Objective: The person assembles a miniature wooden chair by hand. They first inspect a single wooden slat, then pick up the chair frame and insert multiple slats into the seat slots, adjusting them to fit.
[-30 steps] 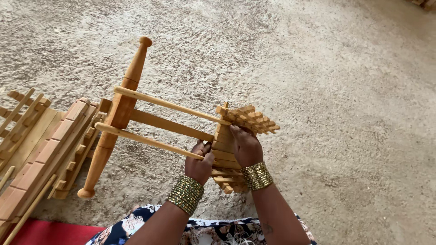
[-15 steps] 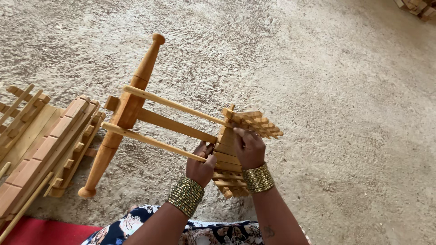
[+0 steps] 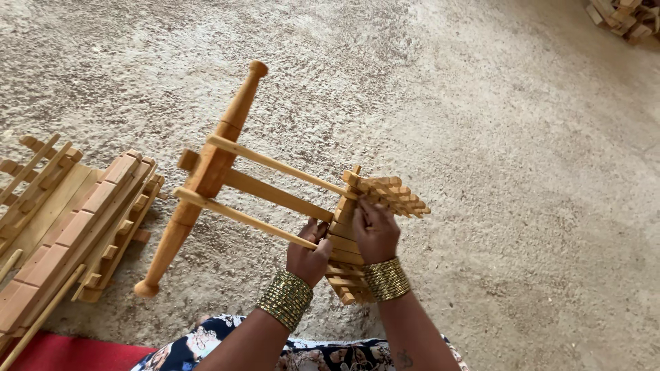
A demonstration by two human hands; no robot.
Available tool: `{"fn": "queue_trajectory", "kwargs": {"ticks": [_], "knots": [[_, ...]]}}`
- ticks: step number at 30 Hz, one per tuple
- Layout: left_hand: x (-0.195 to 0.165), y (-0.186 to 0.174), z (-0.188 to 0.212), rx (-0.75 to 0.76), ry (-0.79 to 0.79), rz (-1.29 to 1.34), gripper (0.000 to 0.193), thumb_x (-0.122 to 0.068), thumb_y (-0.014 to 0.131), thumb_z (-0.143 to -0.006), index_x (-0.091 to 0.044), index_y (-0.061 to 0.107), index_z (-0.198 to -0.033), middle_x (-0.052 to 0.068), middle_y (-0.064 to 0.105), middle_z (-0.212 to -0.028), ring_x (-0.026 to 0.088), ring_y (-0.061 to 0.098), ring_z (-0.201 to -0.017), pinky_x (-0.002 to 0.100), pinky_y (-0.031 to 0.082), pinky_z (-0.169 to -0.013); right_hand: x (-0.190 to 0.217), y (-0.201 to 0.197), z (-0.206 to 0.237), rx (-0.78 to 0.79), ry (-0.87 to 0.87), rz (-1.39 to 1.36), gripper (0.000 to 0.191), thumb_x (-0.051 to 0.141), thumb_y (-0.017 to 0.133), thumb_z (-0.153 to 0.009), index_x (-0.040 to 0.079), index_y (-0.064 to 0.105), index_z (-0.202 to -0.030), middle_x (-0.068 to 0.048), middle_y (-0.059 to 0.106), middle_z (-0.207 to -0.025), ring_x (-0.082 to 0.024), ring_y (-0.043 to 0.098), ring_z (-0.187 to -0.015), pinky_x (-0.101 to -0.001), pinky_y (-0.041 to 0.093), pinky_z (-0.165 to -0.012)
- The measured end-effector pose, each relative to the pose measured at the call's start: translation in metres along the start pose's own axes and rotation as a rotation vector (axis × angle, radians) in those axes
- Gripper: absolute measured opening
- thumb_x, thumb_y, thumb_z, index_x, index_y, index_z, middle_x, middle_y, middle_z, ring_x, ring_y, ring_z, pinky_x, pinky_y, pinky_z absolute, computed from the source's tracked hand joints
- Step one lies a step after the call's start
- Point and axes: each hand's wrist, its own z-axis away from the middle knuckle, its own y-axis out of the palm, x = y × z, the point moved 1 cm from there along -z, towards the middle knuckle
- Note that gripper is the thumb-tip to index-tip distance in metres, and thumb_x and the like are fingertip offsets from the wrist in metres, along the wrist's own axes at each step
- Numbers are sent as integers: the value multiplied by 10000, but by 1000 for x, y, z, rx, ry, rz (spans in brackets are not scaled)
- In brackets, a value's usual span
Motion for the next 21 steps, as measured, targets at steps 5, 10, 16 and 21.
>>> {"fn": "queue_trajectory", "kwargs": {"ticks": [5, 10, 16, 21], "knots": [[-6, 1, -4, 2, 89, -89, 577, -82, 548, -834, -91, 503, -1409, 133, 717, -964, 206, 732, -718, 331, 631, -633, 44, 1, -22, -83, -92, -231, 231, 39, 757, -903, 58, 748, -1133, -99, 738, -1044, -195, 742, -905, -302, 628, -743], [-7, 9, -5, 53, 3, -30, 530, -115, 541, -844, -131, 532, -1374, 141, 743, -1025, 228, 759, -792, 336, 649, -687, 66, 5, -35, -56, -255, -160, 401, -32, 491, -969, 59, 607, -1343, -149, 639, -1366, -240, 679, -1196, -310, 625, -946], [12, 22, -19, -36, 318, -112, 475, -187, 596, -877, -96, 573, -1343, 157, 729, -1133, 286, 737, -965, 384, 600, -825, 96, -16, -45, 327, 180, -8, 613, -15, 367, -939, 125, 481, -1526, -72, 514, -1565, -275, 699, -1108, -414, 589, -837], [17, 33, -37, -30, 309, -148, 488, -203, 593, -880, -94, 558, -1354, 152, 707, -1165, 281, 734, -971, 377, 600, -822, 153, 3, -55, 87, -266, -117, 561, -79, 339, -951, 31, 466, -1487, -187, 527, -1495, -324, 530, -1393, -392, 518, -1127]]}}
